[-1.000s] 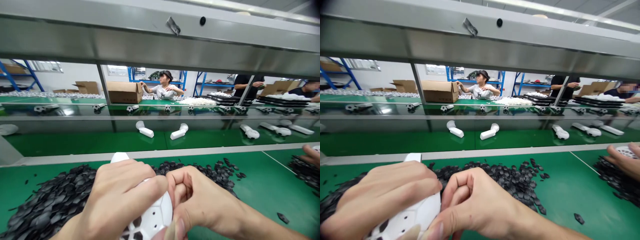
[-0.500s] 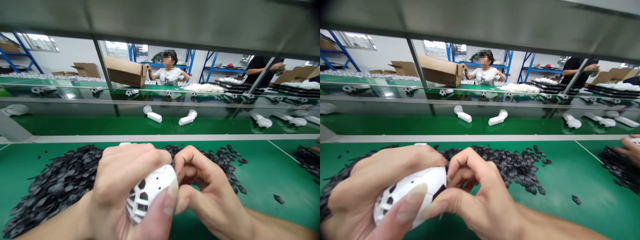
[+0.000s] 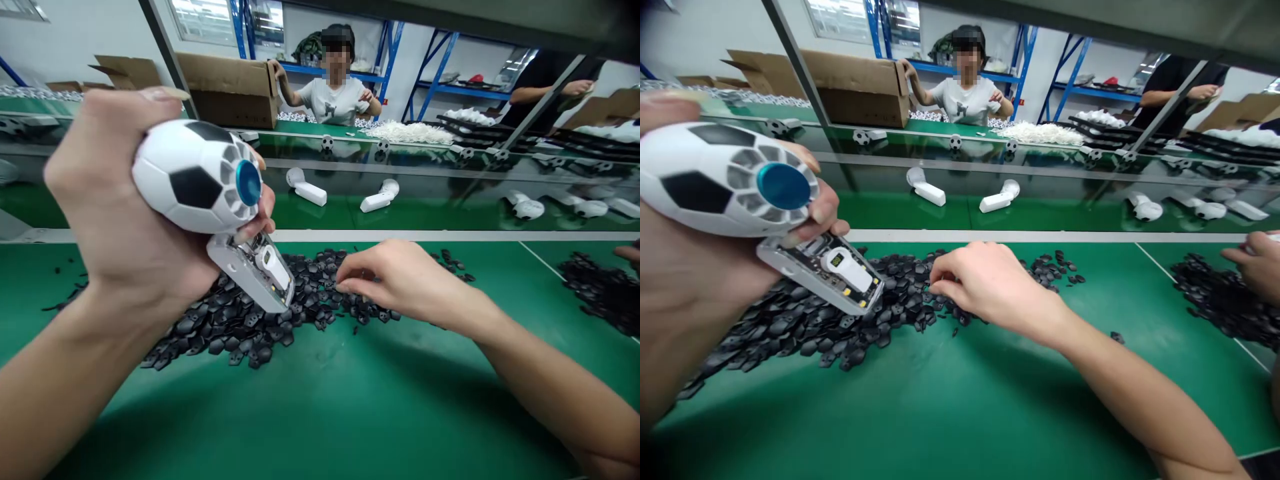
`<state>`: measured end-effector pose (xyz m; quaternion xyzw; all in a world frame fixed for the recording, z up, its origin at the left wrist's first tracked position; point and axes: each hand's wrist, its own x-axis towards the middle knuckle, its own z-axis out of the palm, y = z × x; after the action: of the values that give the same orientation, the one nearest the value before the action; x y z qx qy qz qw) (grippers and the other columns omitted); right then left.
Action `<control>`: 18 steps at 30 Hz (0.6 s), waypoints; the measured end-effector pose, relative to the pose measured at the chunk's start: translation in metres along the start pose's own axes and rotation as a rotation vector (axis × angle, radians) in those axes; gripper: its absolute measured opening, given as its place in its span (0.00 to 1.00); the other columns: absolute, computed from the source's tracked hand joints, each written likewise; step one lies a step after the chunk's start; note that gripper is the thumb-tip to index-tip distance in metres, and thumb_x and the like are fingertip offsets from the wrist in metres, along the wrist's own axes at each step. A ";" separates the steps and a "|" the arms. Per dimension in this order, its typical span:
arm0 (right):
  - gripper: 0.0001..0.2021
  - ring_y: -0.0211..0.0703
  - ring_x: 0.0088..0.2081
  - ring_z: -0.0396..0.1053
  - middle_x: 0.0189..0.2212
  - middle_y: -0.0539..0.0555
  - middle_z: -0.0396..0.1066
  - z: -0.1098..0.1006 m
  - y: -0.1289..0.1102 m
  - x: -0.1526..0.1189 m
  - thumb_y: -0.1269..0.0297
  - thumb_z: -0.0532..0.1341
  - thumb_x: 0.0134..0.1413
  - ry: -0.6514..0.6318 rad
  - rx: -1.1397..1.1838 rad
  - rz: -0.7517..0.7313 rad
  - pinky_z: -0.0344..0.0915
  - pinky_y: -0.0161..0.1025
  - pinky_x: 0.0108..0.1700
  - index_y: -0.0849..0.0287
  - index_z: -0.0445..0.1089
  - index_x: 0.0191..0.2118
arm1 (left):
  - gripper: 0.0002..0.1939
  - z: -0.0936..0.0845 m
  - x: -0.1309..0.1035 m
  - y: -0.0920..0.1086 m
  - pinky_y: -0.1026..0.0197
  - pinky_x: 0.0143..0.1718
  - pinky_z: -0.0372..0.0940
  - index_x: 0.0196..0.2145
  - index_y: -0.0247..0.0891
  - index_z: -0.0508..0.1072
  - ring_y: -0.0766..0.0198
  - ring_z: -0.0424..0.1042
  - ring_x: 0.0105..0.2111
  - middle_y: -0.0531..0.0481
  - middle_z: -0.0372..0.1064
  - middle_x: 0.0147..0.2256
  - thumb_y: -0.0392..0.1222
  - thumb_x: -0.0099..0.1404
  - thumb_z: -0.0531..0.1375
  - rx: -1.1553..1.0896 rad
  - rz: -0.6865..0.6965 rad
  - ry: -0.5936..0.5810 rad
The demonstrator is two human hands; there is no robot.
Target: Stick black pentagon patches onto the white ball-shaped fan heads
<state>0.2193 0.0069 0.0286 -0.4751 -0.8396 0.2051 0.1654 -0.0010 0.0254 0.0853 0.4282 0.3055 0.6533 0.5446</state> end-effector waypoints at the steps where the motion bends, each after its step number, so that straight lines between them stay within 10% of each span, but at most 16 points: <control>1: 0.06 0.41 0.33 0.75 0.32 0.46 0.80 0.004 0.005 0.003 0.70 0.68 0.67 -0.038 -0.142 0.010 0.56 0.37 0.32 0.54 0.81 0.37 | 0.22 0.000 0.003 0.001 0.59 0.15 0.61 0.24 0.41 0.58 0.60 0.67 0.16 0.51 0.72 0.24 0.44 0.78 0.47 0.043 0.031 0.001; 18: 0.02 0.46 0.41 0.78 0.39 0.46 0.81 0.051 0.012 0.025 0.66 0.72 0.63 -0.146 -0.280 0.089 0.51 0.37 0.32 0.52 0.80 0.38 | 0.25 0.000 -0.001 -0.002 0.63 0.12 0.61 0.24 0.30 0.70 0.61 0.66 0.11 0.42 0.67 0.17 0.43 0.75 0.46 0.095 -0.073 -0.090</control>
<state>0.1915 0.0239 -0.0192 -0.5141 -0.8478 0.1270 0.0270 -0.0004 0.0244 0.0835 0.4709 0.3267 0.5981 0.5602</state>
